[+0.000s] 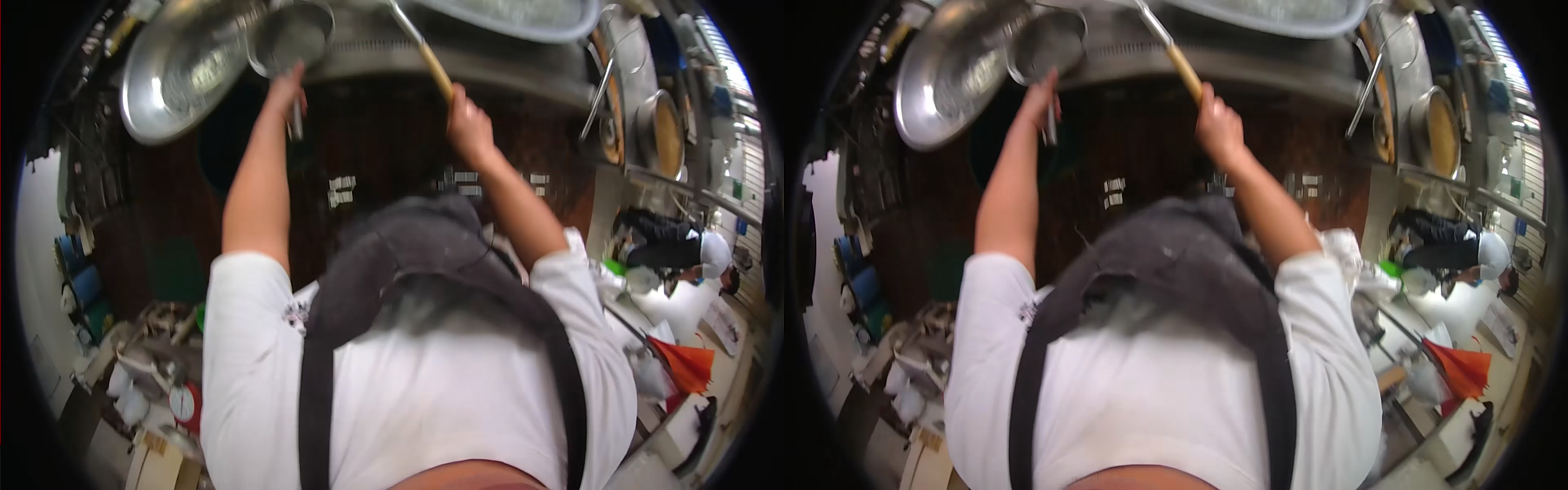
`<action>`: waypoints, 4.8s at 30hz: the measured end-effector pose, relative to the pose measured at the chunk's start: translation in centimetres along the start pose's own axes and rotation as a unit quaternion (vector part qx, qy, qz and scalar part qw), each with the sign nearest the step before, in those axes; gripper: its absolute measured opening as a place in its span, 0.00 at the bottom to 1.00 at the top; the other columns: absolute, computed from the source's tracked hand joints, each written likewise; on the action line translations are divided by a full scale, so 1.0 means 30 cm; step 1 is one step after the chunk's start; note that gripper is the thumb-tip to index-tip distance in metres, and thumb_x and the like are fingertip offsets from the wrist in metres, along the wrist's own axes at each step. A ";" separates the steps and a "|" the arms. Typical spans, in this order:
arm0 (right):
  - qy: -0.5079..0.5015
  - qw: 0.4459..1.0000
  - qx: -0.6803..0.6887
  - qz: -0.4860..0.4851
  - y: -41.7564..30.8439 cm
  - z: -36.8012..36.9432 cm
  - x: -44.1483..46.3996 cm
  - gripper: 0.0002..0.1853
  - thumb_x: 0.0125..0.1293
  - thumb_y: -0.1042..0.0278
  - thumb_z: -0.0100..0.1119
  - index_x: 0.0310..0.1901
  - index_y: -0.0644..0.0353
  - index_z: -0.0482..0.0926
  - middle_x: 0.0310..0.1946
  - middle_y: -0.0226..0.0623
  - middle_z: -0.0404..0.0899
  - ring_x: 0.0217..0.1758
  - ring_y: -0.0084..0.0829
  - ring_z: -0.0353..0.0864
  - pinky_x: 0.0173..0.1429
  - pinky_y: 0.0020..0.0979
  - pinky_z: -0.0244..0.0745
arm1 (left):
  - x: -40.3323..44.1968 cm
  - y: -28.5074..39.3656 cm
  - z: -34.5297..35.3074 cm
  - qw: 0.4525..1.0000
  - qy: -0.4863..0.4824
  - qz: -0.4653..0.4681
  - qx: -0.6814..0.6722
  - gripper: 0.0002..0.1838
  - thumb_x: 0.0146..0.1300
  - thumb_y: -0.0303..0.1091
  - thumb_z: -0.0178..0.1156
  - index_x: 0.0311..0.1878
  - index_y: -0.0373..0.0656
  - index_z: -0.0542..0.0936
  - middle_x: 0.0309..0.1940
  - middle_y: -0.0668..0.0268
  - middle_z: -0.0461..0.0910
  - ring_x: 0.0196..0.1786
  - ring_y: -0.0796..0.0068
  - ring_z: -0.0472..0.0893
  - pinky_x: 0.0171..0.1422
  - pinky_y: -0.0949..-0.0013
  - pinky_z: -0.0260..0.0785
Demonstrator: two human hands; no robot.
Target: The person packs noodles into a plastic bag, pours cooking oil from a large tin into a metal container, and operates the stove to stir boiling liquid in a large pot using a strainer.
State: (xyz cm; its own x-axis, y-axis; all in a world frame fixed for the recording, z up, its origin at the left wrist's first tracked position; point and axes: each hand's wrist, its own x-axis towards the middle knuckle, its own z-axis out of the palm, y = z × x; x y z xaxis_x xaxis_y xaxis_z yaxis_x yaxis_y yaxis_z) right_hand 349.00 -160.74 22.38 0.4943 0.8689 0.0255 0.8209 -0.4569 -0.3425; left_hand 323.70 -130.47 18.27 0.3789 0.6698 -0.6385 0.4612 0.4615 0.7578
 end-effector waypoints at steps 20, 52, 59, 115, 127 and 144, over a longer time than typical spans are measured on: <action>0.291 0.928 0.039 0.229 1.186 -0.606 0.257 0.30 0.54 0.65 0.62 0.59 0.64 0.68 0.41 0.50 0.80 0.43 0.43 0.83 0.51 0.40 0.77 | -0.127 0.131 0.254 0.975 0.186 -0.040 -0.112 0.28 0.66 0.65 0.55 0.41 0.46 0.75 0.19 0.73 0.67 0.17 0.79 0.66 0.21 0.73 0.62; 0.007 0.929 -0.194 0.314 1.189 -0.236 0.304 0.33 0.61 0.64 0.60 0.69 0.53 0.66 0.71 0.48 0.60 0.74 0.48 0.61 0.71 0.53 0.62 | -0.095 0.041 0.241 0.957 0.045 0.045 -0.284 0.10 0.65 0.36 0.64 0.42 0.45 0.73 0.20 0.71 0.67 0.19 0.78 0.69 0.21 0.70 0.65; 0.116 0.993 -0.004 0.031 0.590 -0.078 0.388 0.24 0.54 0.75 0.60 0.55 0.60 0.78 0.60 0.52 0.72 0.63 0.51 0.72 0.68 0.44 0.69 | -0.181 0.046 0.106 0.982 0.034 0.055 -0.175 0.17 0.61 0.33 0.65 0.48 0.39 0.70 0.20 0.69 0.69 0.16 0.79 0.71 0.17 0.72 0.67; 0.008 0.993 -0.117 -0.008 -0.261 0.616 0.579 0.30 0.73 0.45 0.40 0.62 0.60 0.75 0.64 0.47 0.73 0.71 0.45 0.67 0.76 0.47 0.51 | -0.531 -0.190 -0.679 0.889 0.430 0.153 -0.034 0.14 0.65 0.35 0.65 0.44 0.37 0.73 0.26 0.69 0.73 0.20 0.84 0.69 0.24 0.73 0.65; 0.032 0.984 -0.104 -0.141 -0.867 0.801 0.704 0.23 0.65 0.44 0.55 0.37 0.62 0.75 0.39 0.45 0.77 0.48 0.46 0.75 0.55 0.46 0.67 | -0.369 -0.908 -0.632 0.903 0.428 -0.029 0.030 0.20 0.65 0.41 0.60 0.47 0.31 0.72 0.38 0.44 0.82 0.39 0.47 0.83 0.44 0.51 0.73; -0.017 0.990 -0.084 -0.109 -0.879 0.767 0.715 0.24 0.64 0.44 0.55 0.39 0.64 0.75 0.42 0.48 0.76 0.52 0.47 0.74 0.60 0.46 0.65 | 0.367 -1.183 -0.466 0.873 0.104 -0.189 0.438 0.18 0.71 0.36 0.44 0.60 0.44 0.71 0.47 0.50 0.82 0.49 0.52 0.84 0.50 0.52 0.79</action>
State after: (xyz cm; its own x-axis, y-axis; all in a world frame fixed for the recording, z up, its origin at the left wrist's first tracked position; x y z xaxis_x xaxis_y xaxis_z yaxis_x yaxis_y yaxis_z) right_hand 331.37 -125.68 10.37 0.2916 0.9553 0.0486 0.9447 -0.2797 -0.1713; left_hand 300.29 -131.35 -13.78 -0.0446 0.6990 -0.7138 0.9926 0.1119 0.0475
